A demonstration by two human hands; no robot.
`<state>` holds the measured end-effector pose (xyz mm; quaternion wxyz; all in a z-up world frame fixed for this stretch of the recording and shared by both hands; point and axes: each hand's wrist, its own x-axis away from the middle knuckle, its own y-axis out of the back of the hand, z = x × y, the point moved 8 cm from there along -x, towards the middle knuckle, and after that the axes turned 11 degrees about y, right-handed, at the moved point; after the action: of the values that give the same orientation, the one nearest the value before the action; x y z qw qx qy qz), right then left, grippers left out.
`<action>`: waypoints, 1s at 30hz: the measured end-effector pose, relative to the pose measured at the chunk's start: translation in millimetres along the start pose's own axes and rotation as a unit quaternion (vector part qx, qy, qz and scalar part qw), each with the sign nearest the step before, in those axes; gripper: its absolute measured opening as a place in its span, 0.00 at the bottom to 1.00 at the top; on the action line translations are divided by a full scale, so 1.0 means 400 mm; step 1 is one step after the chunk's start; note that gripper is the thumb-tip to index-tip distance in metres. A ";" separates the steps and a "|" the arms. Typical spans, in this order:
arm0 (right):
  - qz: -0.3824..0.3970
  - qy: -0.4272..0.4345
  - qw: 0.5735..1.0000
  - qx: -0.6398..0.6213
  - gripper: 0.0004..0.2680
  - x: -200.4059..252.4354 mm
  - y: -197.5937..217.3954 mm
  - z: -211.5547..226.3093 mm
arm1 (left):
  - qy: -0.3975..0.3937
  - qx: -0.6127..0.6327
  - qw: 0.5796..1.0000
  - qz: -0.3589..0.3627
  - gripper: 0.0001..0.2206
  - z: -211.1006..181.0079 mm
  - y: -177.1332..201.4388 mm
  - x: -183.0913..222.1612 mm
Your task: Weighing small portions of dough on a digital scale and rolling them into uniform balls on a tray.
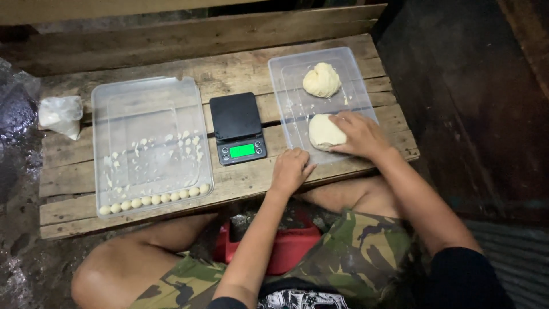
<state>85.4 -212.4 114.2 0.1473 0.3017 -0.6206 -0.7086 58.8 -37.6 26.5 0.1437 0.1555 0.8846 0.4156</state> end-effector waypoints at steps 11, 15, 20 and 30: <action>-0.194 -0.015 0.979 -0.059 0.24 -0.026 0.019 0.037 | -0.001 -0.003 1.000 0.009 0.12 0.003 -0.008 -0.003; -0.128 0.003 0.991 0.032 0.36 0.041 -0.032 0.047 | -0.007 0.009 1.000 0.006 0.12 0.005 -0.003 -0.002; 0.098 -0.055 0.993 -0.023 0.42 0.104 -0.070 -0.022 | 0.004 -0.008 1.000 0.003 0.13 0.012 -0.019 0.001; -0.041 -0.011 0.991 0.128 0.27 -0.093 -0.101 0.159 | 0.017 -0.019 0.999 0.027 0.11 -0.002 -0.012 -0.014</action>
<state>81.8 -132.9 87.0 0.0713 0.3361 -0.6950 -0.6316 62.7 -43.2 23.8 0.1204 0.1695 0.8742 0.4388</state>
